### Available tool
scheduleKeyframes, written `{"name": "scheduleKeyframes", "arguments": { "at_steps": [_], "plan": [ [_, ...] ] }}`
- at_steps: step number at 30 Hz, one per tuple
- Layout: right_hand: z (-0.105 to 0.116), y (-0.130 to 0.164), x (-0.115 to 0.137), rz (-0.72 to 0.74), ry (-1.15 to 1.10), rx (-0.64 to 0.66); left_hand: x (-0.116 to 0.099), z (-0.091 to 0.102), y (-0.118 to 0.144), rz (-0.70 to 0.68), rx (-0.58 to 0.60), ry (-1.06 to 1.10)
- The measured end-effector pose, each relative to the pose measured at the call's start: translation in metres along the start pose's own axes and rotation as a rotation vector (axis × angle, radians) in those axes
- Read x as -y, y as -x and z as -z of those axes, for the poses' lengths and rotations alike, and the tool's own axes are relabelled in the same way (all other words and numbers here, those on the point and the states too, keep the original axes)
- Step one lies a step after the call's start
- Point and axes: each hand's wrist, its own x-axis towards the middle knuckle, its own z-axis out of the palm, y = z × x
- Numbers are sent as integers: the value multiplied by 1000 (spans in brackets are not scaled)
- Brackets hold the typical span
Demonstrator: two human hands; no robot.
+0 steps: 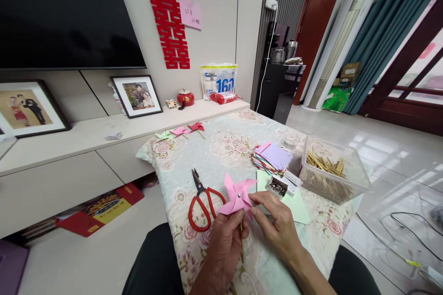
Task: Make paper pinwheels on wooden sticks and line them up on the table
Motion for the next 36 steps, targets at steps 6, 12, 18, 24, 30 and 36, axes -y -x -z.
{"name": "scheduleKeyframes", "arguments": {
  "at_steps": [6,12,18,24,30,36],
  "plan": [
    [0,3,-1,-121,-57,-75,-5,1,-2,62,-66,262],
    [-5,1,9,-267,-190,233,-23,-11,-6,50,-137,378],
    [-18,5,6,-418,-349,362,-29,-16,-11,64,-183,353],
    [-26,9,-6,-544,-312,390,-27,-10,-17,52,-234,318],
    [-28,7,-15,-555,-229,323,-33,-6,-20,35,-163,239],
    [-26,-37,-4,-547,-225,206,-70,28,-37,-38,-157,-126]
  ]
}}
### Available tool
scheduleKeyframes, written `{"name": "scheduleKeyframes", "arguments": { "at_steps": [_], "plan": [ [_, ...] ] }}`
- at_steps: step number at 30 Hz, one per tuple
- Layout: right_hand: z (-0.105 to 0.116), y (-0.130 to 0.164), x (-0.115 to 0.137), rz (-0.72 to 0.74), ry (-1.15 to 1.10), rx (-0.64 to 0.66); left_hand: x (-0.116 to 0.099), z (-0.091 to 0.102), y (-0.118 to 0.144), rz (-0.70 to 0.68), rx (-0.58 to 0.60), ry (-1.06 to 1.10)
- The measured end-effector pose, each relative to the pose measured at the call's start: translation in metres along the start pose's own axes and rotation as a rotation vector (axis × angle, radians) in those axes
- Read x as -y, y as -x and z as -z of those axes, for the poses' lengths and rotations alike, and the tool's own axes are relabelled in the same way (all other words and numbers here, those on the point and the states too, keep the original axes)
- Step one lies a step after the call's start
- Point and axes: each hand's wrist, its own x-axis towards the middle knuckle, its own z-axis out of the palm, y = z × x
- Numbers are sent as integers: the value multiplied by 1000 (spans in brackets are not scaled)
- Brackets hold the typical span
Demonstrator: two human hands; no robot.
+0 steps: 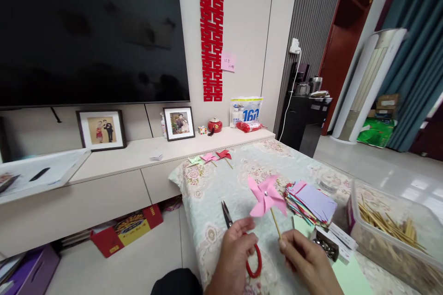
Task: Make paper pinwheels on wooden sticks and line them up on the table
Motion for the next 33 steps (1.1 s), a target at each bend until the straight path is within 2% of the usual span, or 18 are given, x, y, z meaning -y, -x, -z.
{"name": "scheduleKeyframes", "arguments": {
  "at_steps": [3,6,11,14,16,24,33],
  "plan": [
    [-3,-43,22,44,24,-57,-19,18,-27,-82,-20,-106],
    [-13,-101,30,26,78,-100,-33,30,-59,-192,-66,-188],
    [-35,-200,9,-63,244,-158,-36,44,-97,-223,-93,-232],
    [-47,-244,-4,-124,380,-175,-31,47,-107,-214,-57,-331],
    [-54,-268,-8,-152,461,-174,-29,46,-111,-189,-73,-356],
    [-81,-330,-15,-209,701,-124,-32,45,-120,-161,-90,-424],
    [-90,-366,-10,-209,844,-29,-24,49,-126,-224,-98,-379]
  ]
}}
